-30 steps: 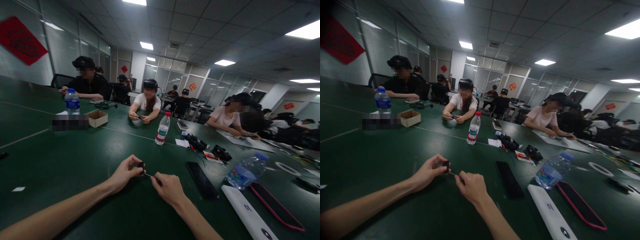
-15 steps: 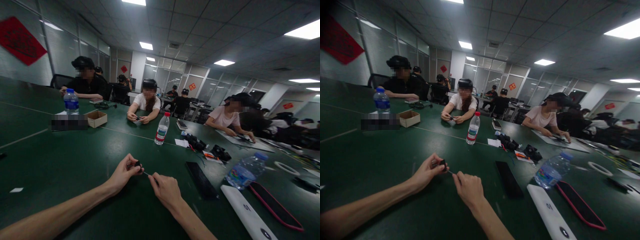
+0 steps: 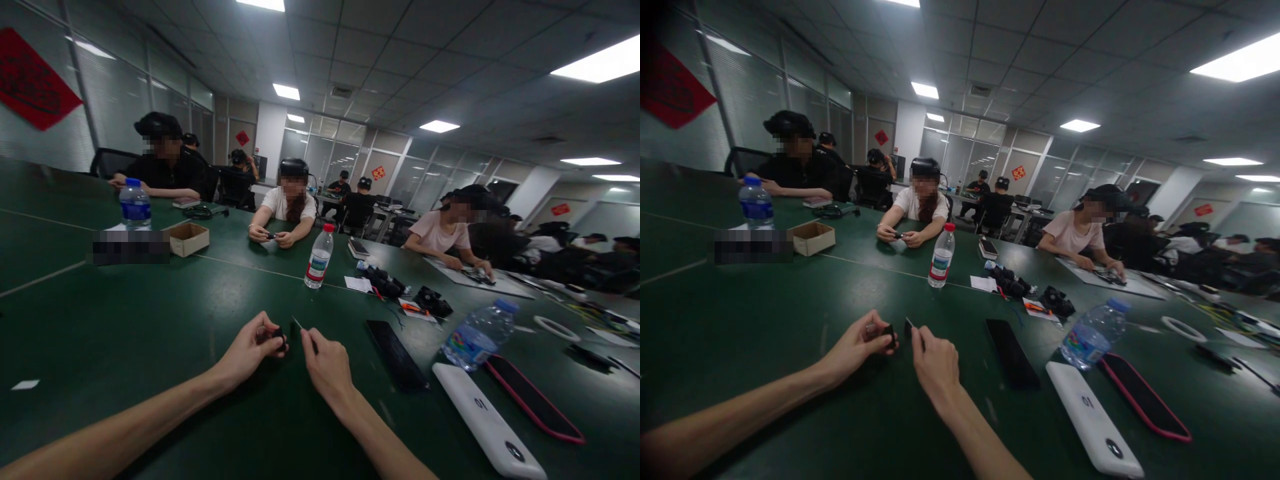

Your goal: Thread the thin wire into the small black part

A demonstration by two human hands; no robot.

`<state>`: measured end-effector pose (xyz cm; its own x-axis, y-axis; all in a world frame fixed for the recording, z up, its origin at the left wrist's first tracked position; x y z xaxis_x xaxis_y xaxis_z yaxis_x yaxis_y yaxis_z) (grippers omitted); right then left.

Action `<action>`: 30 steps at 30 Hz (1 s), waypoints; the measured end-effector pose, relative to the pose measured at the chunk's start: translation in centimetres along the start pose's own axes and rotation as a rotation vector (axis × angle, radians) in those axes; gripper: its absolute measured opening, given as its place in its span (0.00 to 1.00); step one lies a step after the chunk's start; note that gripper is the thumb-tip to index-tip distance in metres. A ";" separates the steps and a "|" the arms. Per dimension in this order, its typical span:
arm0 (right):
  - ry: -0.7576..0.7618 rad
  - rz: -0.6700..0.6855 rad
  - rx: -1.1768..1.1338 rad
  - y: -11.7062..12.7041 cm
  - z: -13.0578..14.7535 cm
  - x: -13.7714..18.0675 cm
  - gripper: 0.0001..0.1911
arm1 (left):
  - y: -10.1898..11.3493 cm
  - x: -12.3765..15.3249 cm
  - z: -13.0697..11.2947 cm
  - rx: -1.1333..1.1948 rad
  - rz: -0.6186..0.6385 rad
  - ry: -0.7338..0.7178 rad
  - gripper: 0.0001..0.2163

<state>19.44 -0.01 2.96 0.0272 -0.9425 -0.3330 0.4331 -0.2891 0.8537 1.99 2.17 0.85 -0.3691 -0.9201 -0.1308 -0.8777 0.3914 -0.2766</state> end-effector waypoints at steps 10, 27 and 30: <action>-0.309 -0.184 -0.518 1.4 -3.0 -0.6 0.26 | 1.8 -0.3 1.0 0.052 -0.130 -0.018 0.15; -0.253 -0.097 -0.558 0.9 -2.6 -0.5 0.25 | 2.0 -0.9 1.5 0.018 -0.089 0.034 0.07; -0.240 -0.069 -0.569 0.7 -2.4 -0.4 0.25 | 3.0 -2.1 1.2 -0.270 -0.018 0.054 0.05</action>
<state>21.92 0.59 2.75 -0.1932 -0.9552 -0.2240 0.8407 -0.2789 0.4641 0.48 5.28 -0.81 -0.3625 -0.9289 -0.0754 -0.9311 0.3644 -0.0135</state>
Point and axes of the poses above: each hand's wrist, its own x-axis away from the middle knuckle, its own y-axis out of the back of the hand, z = x × y, the point moved 4 cm from there along -x, towards the middle knuckle, and after that the axes turned 2 degrees about -y, right-handed, at the moved point
